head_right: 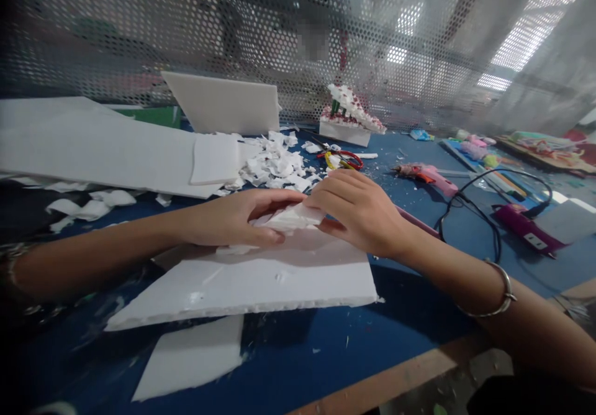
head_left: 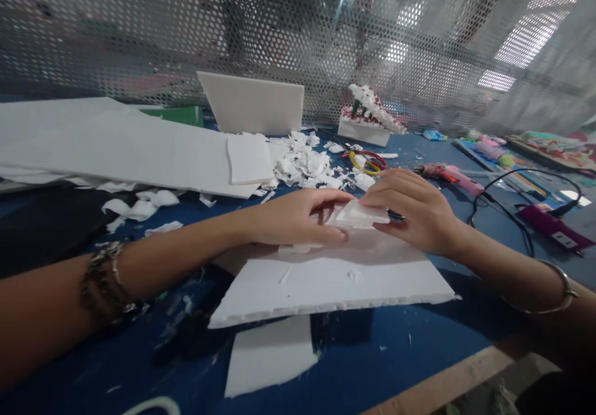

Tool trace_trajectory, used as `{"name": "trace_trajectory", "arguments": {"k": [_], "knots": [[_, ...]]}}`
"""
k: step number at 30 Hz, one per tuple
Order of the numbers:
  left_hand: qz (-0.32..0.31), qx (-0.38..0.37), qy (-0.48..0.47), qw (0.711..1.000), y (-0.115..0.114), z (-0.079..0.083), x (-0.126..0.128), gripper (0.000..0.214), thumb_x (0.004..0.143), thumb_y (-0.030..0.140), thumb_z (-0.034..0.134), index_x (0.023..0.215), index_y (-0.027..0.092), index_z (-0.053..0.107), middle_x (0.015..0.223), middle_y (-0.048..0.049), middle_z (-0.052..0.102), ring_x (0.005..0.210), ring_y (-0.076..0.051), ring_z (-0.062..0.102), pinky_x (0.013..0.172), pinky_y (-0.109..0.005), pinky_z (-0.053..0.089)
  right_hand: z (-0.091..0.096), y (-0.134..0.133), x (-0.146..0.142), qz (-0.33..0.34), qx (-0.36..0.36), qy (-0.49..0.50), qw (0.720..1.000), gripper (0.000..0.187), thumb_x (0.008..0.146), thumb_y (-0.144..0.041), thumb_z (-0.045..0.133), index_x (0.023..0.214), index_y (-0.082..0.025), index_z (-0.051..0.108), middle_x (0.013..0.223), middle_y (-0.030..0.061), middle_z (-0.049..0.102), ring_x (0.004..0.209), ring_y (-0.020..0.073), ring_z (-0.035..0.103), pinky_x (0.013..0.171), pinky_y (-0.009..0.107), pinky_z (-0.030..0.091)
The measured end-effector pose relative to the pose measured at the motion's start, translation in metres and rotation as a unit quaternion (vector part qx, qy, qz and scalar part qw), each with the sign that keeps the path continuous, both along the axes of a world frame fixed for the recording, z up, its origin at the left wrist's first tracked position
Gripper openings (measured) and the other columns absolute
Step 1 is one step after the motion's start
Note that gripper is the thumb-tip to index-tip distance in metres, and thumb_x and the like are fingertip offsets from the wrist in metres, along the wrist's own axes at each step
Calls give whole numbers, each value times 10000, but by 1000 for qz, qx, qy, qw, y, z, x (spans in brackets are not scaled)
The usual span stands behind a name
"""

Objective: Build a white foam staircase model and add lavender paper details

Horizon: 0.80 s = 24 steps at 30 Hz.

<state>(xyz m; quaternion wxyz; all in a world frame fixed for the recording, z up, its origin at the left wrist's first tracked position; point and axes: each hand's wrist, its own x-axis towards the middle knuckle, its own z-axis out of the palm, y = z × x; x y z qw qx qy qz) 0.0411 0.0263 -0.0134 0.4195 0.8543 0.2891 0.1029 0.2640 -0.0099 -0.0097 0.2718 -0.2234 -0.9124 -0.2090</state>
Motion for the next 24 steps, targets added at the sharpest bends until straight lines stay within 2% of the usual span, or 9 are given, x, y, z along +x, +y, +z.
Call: {"name": "trace_trajectory", "arguments": {"k": [5, 13, 16, 21, 24], "knots": [[-8, -18, -4, 1000, -2, 2, 1, 667, 725, 389, 574, 1332, 194, 378, 1117, -54, 593, 953, -195, 576, 757, -238, 448, -1, -2, -2, 7, 22, -11, 1000, 98, 835, -165, 501, 916, -201, 544, 841, 23, 640, 788, 132, 576, 918, 353, 429], [10, 19, 14, 1000, -1, 3, 1, 656, 700, 422, 580, 1295, 197, 423, 1153, -64, 580, 985, -215, 565, 793, -266, 441, -3, 6, 3, -26, -17, -37, 999, 161, 843, -213, 476, 969, -156, 559, 898, 81, 629, 847, 174, 563, 757, 319, 461], [14, 10, 14, 1000, -3, 4, 1, 659, 697, 411, 573, 1299, 191, 420, 1150, -69, 582, 975, -216, 572, 788, -268, 443, -5, 8, 4, -31, 6, -39, 999, 157, 850, -172, 435, 931, -150, 568, 847, 75, 624, 803, 169, 553, 727, 314, 461], [31, 19, 21, 999, -4, 3, 2, 708, 684, 443, 585, 1319, 190, 398, 1175, -81, 570, 993, -230, 566, 800, -278, 438, -5, 7, 2, -21, 43, -33, 998, 175, 834, -129, 404, 878, -179, 566, 768, 39, 607, 752, 154, 534, 821, 341, 447], [24, 15, 18, 999, -4, 2, 2, 694, 689, 436, 582, 1313, 192, 403, 1170, -80, 572, 985, -228, 570, 795, -279, 441, -4, 5, 1, -36, 48, -50, 997, 159, 811, -117, 421, 844, -166, 568, 757, 52, 606, 746, 163, 532, 754, 320, 457]]}}
